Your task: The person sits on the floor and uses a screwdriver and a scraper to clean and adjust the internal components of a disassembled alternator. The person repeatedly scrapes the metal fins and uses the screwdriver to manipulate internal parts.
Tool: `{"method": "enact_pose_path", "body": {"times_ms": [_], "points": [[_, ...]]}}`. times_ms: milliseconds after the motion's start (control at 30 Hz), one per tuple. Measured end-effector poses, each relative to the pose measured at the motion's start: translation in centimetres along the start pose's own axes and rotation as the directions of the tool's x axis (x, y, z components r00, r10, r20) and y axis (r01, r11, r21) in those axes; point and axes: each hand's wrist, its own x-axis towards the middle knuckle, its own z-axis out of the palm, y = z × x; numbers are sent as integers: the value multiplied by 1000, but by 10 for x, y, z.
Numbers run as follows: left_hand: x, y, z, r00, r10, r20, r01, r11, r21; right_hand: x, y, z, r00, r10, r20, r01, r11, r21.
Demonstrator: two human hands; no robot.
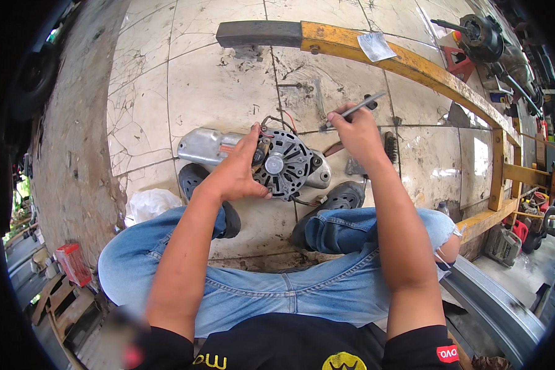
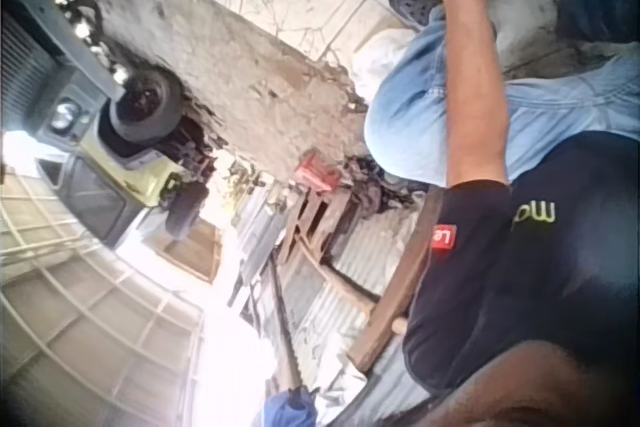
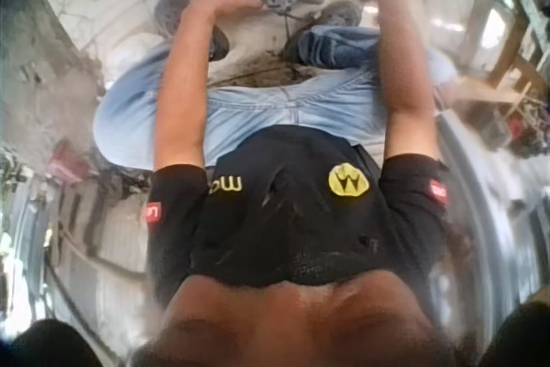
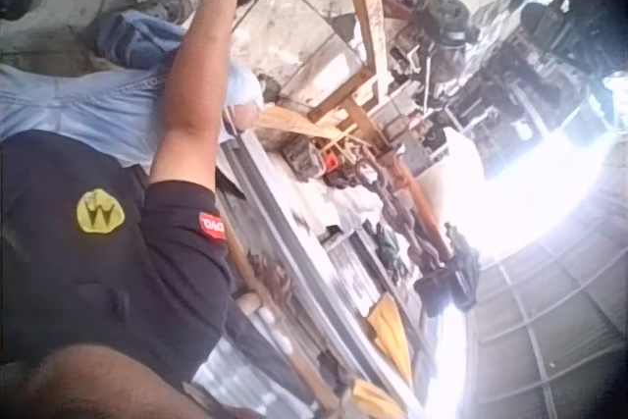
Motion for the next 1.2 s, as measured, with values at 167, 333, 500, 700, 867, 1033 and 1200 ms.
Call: {"method": "enact_pose_path", "body": {"times_ms": [167,333,500,700,867,1033,1200], "points": [[-1,-2,-3,1000,-13,16,13,1000,-2,-19,-21,35,952,-106,286,85,993,87],[-1,2,-1,1000,-11,2,11,1000,5,2,-3,19,995,-91,40,90,996,27],[0,-5,1,1000,-14,-14,14,999,33,-21,-24,32,947,-134,291,155,987,-49],[-2,-1,1,1000,-17,-14,17,999,31,-4,-15,20,992,-41,116,36,998,46],[0,-1,-1,1000,16,6,-16,999,30,-7,-1,43,949,-247,195,248,969,22],[-1,-3,-2,1000,-3,5,3,1000,16,1,-9,35,963,-233,135,235,972,1],[2,-4,0,1000,27,-4,-27,1000,11,1,0,42,952,-296,82,299,954,-26]]}}
